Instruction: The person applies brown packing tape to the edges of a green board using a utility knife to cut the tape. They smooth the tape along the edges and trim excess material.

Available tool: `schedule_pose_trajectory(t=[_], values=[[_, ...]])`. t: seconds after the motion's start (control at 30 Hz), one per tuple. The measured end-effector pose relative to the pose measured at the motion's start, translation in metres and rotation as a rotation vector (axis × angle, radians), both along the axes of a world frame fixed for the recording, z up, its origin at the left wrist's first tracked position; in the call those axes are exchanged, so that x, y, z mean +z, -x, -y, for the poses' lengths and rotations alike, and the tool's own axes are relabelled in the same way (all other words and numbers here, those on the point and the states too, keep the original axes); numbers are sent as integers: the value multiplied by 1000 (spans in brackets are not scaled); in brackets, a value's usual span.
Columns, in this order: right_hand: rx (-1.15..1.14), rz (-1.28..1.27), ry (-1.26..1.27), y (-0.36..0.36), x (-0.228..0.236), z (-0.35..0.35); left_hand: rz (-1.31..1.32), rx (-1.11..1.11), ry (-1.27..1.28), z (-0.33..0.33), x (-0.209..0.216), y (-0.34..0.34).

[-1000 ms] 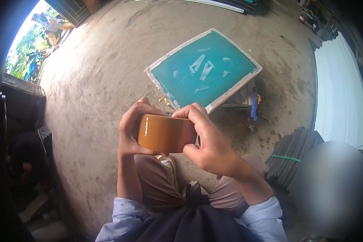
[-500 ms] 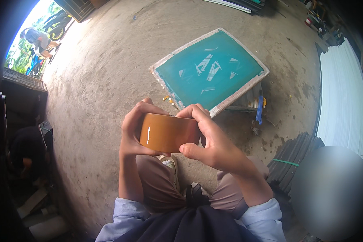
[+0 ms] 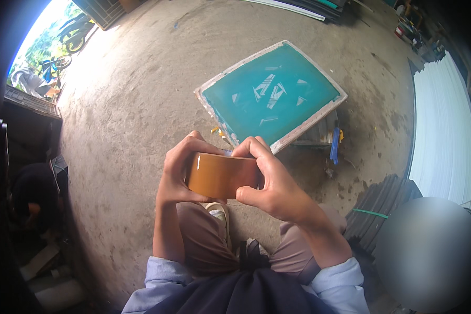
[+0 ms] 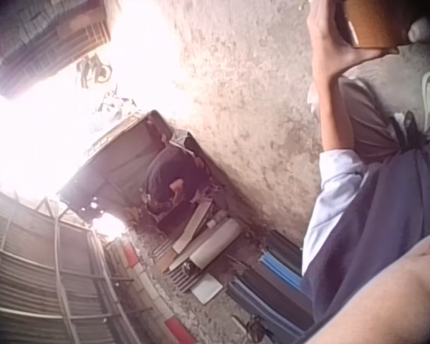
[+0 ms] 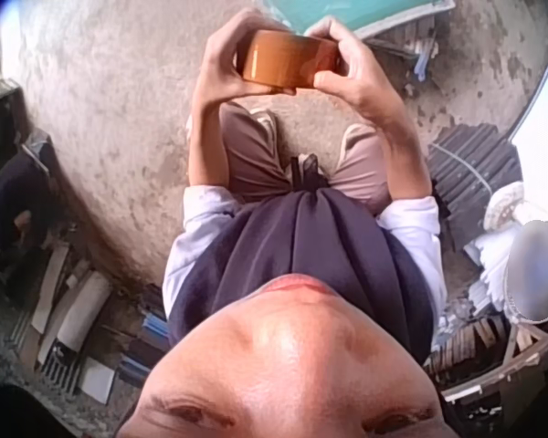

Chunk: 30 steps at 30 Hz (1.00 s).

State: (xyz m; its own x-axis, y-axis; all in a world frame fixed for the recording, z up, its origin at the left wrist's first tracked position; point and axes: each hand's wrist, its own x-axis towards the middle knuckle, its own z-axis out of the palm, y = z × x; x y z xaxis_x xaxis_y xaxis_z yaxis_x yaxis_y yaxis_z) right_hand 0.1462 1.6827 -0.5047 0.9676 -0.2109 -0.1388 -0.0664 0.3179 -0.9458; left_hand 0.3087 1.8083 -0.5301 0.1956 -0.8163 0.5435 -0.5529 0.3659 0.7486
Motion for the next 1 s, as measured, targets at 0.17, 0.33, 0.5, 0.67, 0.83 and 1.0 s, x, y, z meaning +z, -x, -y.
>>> schedule_pose_trajectory(t=[0.17, 0.33, 0.5, 0.67, 0.83, 1.0], values=[[-20, 10, 79, 0, 3, -4, 11, 6, 5, -5, 3, 0], [4, 109, 241, 3, 1, 1, 32, 39, 61, 0, -1, 3], [2, 0, 444, 3, 4, 4, -15, 9, 36, -2, 2, 0], [-21, 78, 127, -2, 8, -3, -126, 5, 43, -7, -3, -5], [-393, 265, 883, -5, 6, 3, -252, 173, 67, -5, -5, 1], [-444, 327, 1082, -6, 8, -4, -73, 373, 107, -3, -5, 2]])
